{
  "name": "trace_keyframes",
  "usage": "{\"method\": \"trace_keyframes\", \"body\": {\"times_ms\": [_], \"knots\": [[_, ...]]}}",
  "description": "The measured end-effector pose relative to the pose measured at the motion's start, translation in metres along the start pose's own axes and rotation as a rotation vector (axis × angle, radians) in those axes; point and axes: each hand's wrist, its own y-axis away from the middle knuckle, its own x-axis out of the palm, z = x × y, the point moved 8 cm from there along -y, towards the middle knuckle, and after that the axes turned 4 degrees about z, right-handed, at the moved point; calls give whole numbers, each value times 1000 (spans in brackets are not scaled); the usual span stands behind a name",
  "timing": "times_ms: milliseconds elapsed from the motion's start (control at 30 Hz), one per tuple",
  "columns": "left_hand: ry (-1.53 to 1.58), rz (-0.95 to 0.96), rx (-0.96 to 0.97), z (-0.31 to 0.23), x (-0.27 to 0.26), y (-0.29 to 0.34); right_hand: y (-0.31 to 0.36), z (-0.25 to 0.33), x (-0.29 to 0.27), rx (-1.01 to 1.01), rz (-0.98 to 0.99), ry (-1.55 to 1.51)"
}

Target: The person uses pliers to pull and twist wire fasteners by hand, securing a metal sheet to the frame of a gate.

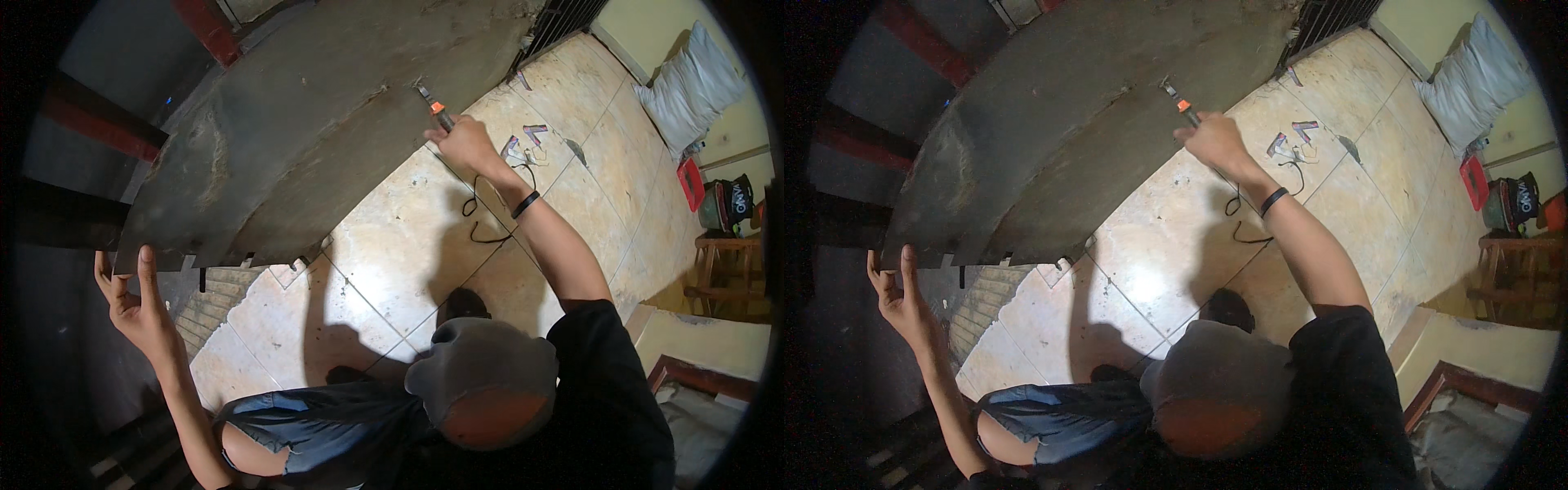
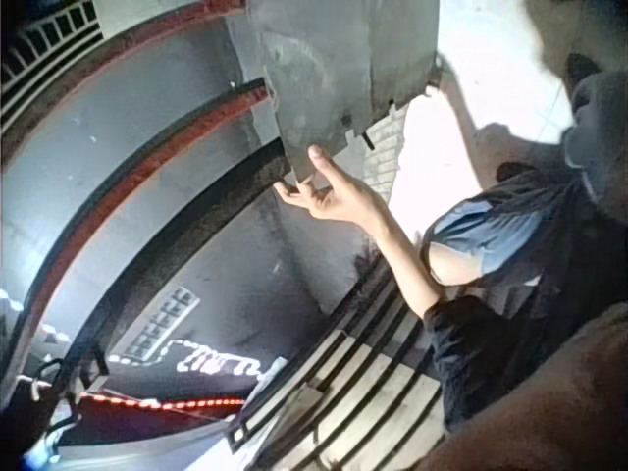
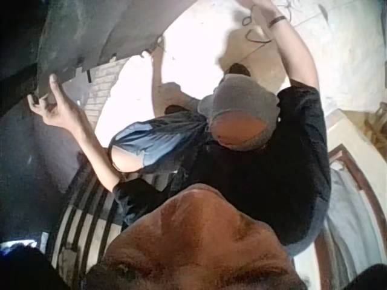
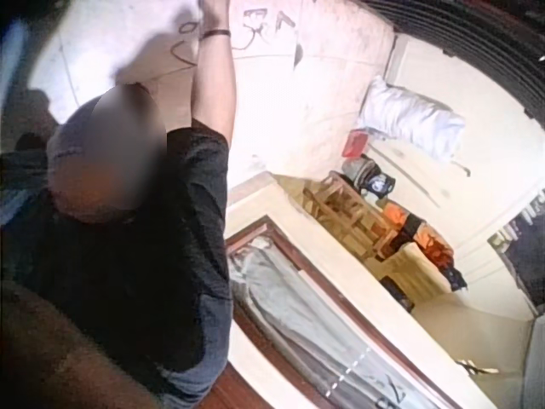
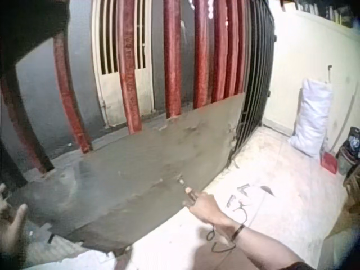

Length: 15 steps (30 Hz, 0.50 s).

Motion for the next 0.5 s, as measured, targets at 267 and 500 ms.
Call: {"method": "trace_keyframes", "body": {"times_ms": [267, 500], "knots": [[5, -7, 31, -2, 3, -2, 95, -72, 91, 424, 462, -1062], [53, 21, -3, 8, -8, 2, 88, -40, 59, 257, 434, -1109]]}}
